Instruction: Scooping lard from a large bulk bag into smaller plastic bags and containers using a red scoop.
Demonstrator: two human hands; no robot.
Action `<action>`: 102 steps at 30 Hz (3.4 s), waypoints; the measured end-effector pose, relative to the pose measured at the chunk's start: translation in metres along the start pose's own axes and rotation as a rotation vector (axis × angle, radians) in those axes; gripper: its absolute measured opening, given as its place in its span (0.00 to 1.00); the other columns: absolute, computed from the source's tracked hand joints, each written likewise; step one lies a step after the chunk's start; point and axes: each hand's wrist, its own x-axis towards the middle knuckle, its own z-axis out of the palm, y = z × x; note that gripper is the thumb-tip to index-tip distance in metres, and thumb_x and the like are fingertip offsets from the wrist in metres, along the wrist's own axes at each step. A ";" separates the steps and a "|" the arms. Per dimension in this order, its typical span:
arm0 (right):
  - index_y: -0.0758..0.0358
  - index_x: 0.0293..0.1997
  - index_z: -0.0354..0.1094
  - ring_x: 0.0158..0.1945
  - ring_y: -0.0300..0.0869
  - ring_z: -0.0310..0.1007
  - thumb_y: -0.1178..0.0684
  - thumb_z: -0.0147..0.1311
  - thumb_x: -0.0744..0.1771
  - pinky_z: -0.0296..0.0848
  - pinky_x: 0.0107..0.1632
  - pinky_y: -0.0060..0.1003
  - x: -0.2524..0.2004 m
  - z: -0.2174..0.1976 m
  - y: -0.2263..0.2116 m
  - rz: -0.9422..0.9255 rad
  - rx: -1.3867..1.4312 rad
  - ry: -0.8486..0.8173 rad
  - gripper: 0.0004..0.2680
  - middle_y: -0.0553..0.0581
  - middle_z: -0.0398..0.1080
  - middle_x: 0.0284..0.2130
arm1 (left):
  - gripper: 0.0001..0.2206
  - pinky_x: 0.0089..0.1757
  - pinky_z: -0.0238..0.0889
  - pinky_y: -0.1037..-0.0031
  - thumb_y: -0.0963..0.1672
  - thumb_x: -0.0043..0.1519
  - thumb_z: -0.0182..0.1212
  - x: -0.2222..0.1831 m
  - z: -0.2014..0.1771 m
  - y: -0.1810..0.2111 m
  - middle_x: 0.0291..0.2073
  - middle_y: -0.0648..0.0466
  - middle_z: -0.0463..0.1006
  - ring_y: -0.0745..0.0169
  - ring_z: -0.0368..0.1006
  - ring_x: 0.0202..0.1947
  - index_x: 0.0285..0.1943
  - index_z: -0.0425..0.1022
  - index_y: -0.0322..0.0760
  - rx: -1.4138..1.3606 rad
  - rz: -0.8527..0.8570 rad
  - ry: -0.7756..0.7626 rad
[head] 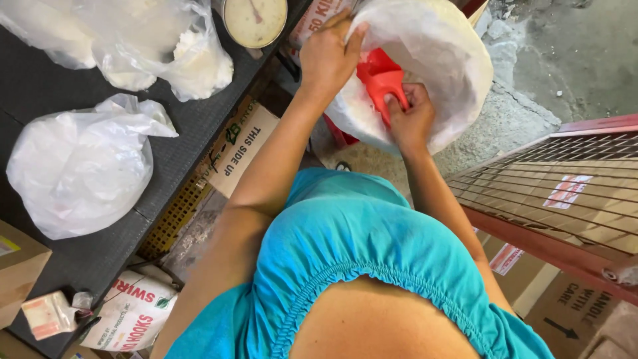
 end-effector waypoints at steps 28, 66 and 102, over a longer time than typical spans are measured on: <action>0.71 0.50 0.69 0.33 0.27 0.63 0.62 0.68 0.70 0.65 0.42 0.21 -0.029 -0.074 -0.170 -0.093 0.021 0.183 0.09 0.48 0.70 0.33 | 0.18 0.58 0.66 0.67 0.49 0.64 0.66 0.010 -0.020 -0.026 0.58 0.43 0.79 0.52 0.76 0.60 0.59 0.80 0.35 -0.518 -0.066 -0.175; 0.69 0.52 0.68 0.36 0.29 0.70 0.63 0.66 0.68 0.71 0.41 0.25 0.138 0.195 -0.189 -0.323 -0.006 -0.188 0.11 0.54 0.75 0.37 | 0.21 0.73 0.43 0.49 0.43 0.67 0.66 0.067 -0.179 -0.136 0.80 0.37 0.46 0.30 0.45 0.80 0.71 0.74 0.45 -0.006 -0.081 0.340; 0.62 0.49 0.71 0.37 0.46 0.71 0.63 0.65 0.65 0.58 0.53 0.42 0.172 0.175 -0.215 -0.939 -0.717 -0.283 0.10 0.54 0.75 0.38 | 0.21 0.70 0.58 0.66 0.43 0.71 0.63 0.049 -0.180 -0.141 0.72 0.40 0.68 0.49 0.63 0.75 0.74 0.67 0.37 -0.394 -0.219 0.276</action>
